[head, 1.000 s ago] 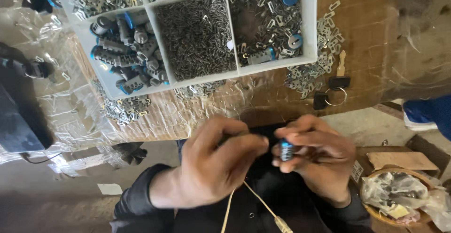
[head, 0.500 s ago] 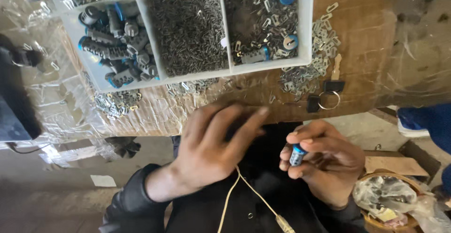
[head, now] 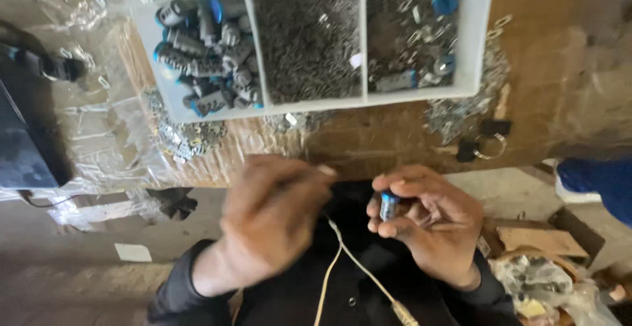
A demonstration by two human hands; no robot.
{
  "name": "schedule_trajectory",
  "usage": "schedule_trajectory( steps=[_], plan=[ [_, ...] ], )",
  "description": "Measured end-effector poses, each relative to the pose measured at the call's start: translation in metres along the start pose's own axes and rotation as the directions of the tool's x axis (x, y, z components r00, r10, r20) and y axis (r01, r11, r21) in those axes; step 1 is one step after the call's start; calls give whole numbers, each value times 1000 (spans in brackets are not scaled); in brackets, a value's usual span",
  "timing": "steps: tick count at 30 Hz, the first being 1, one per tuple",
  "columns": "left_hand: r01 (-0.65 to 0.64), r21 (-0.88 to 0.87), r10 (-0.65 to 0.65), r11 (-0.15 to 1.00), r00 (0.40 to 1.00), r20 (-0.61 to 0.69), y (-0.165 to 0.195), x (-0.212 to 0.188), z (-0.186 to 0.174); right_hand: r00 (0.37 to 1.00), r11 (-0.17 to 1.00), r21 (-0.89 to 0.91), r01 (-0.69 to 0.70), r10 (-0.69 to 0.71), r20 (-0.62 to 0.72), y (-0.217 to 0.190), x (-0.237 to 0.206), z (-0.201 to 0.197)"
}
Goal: The person sits at a workbench assembling padlock lock cylinders by hand. They pick small metal pins and springs from a compartment tray, insert them into a lock body held in one hand, press components into place, and set finished cylinders aside among piles of locks and keys.
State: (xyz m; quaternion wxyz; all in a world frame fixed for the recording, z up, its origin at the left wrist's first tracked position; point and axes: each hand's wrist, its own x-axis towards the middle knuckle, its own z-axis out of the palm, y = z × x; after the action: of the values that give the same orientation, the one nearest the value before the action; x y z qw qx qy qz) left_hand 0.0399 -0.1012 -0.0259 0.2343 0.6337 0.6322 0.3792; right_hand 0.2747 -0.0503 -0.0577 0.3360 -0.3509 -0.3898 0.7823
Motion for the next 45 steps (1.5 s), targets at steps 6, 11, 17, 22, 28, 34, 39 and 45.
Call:
schedule_trajectory(
  steps=[6, 11, 17, 22, 28, 34, 39, 45],
  plan=[
    [-216, -203, 213, 955, 976, -34, 9, 19, 2, 1000, 985, -173, 19, -23, -21, -1, -3, 11],
    [-126, -171, 147, 977, 982, 118, -5, -15, -8, 999, 927, -376, -17, 29, 27, -3, 3, 13],
    [472, -500, -341, 726, 878, 334, -6, -22, -21, 940, 994, -108, -22, 57, 335, 4, 18, 11],
    [39, 472, -50, 881, 999, 9, 3, 10, -12, 996, 995, 58, -87, 85, 35, 6, 5, 12],
    [164, 117, -164, 979, 986, -9, 6, 7, -20, 1000, 994, 110, 19, -17, -14, -6, -5, -1],
    [47, 330, -63, 943, 997, 39, 7, 9, -10, 996, 999, -46, 29, -25, 90, -8, -3, 2],
    [38, 182, -45, 983, 998, 37, 3, 1, -20, 987, 997, 21, 72, -74, 141, -7, 7, 6],
    [10, 401, -47, 916, 995, 84, -8, -21, 6, 992, 998, 47, 39, -44, 120, -3, 2, 13]
  ],
)
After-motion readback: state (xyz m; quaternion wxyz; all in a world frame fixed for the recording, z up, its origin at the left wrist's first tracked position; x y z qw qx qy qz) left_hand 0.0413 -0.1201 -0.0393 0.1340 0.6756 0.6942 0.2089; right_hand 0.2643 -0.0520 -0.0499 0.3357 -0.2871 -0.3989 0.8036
